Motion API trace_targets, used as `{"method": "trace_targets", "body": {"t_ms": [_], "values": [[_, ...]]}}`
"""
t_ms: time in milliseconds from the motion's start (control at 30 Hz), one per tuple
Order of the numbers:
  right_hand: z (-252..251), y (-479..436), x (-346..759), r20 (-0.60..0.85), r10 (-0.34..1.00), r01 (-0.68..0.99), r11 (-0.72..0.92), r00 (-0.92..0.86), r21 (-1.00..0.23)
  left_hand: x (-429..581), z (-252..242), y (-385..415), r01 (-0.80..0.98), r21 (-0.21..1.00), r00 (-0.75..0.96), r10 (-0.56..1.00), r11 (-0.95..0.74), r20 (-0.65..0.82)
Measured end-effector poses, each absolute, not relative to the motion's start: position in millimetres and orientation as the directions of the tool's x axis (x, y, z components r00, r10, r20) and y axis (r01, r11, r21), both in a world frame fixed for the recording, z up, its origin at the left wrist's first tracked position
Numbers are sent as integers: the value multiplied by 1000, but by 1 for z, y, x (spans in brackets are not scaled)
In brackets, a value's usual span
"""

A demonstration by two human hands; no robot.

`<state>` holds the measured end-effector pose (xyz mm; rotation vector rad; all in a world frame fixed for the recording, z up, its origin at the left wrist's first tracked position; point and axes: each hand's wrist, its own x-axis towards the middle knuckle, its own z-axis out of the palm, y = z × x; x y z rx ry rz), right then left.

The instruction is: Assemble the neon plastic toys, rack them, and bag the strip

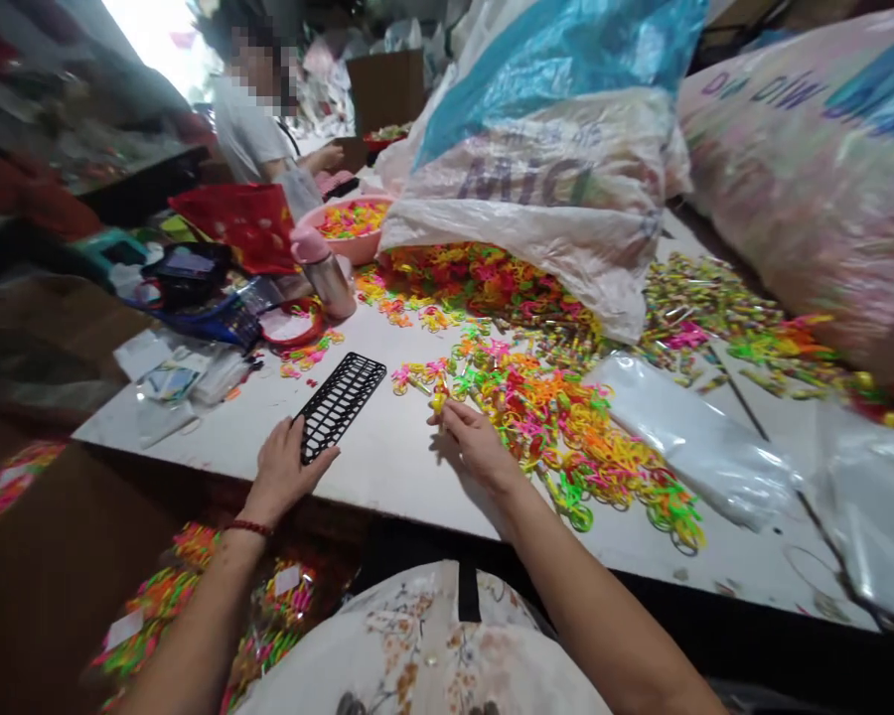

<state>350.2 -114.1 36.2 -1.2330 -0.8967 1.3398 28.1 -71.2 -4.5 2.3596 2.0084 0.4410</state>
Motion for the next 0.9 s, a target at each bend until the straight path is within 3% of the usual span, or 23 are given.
{"method": "trace_targets", "body": {"t_ms": [233,500,667,900], "values": [[43,-133,342,-232,967,-230,-250,-103,-941,59,-17,-98,899,278,244,915,-337,320],[43,-134,328,-236,968,-89,-244,-89,-966,95,-12,-110,834,341,330,887,-434,322],[36,-121,301,-134,989,-12,-135,-59,-991,90,-4,-104,787,444,326,900,-427,288],[19,-93,245,28,993,288,61,-116,-956,74,-5,-108,738,588,188,938,-332,293]]}}
